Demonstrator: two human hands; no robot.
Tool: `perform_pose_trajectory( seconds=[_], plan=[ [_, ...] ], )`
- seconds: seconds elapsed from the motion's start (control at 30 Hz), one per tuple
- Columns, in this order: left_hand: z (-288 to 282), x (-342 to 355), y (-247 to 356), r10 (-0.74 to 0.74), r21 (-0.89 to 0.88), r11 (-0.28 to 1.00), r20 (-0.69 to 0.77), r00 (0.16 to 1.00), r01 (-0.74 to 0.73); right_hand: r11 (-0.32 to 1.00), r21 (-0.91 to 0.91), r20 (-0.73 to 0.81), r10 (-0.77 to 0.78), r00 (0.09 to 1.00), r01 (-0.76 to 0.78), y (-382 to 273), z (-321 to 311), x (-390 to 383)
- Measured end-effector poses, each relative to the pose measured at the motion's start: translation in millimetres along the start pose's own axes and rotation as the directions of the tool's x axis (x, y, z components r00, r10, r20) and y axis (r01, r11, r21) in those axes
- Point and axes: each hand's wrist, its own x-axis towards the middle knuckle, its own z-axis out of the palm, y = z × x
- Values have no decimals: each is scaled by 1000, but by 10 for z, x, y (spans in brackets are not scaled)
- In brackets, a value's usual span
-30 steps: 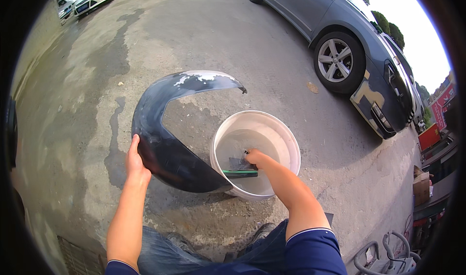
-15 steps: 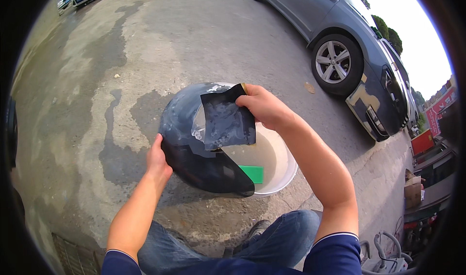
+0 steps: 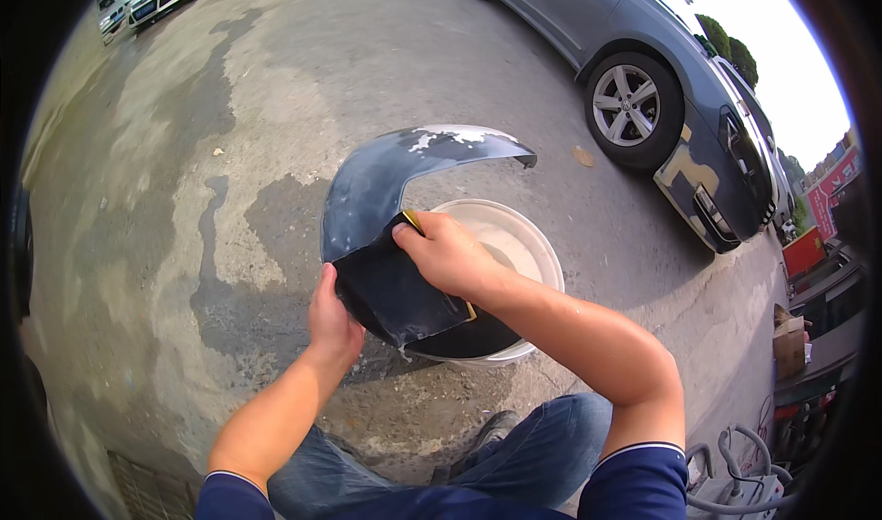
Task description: The person sits on the ground and sands a black car part using a sanding block and water. They repeatedly dip the sanding block into a white bucket of water and rub the surface of the part to smooth it.
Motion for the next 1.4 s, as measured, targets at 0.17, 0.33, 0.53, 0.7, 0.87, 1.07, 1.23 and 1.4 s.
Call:
perform_pose_trajectory(
  seconds=[0.17, 0.33, 0.53, 0.7, 0.87, 1.07, 1.23, 1.4],
  plan=[
    [-39, -122, 69, -60, 321, 946, 51, 997, 41, 860, -400, -160, -406, 900, 317, 314, -214, 29],
    [-144, 179, 337, 5, 505, 863, -76, 997, 34, 816, -410, 43, -429, 902, 407, 733, -728, -82],
    [-339, 391, 410, 384, 860, 267, 319, 866, -435, 574, -425, 232, -679, 697, 700, 895, -569, -166],
    [14, 97, 558, 67, 439, -425, 888, 456, -792, 423, -435, 379, -715, 587, 795, 871, -474, -157],
    [152, -150, 581, -189, 329, -475, 868, 459, -816, 272, -442, 503, -714, 487, 855, 800, -424, -109],
    [196, -182, 417, -305, 317, -372, 846, 437, -873, 342, -424, 496, -687, 531, 839, 798, -323, 67],
    [52, -139, 387, -237, 368, -336, 858, 456, -867, 688, -275, -245, -725, 644, 671, 585, -470, 297],
    [-168, -31, 510, 11, 752, -332, 607, 795, -570, 641, 597, -611, -28, 791, 483, 1189, -1151, 768]
  ],
)
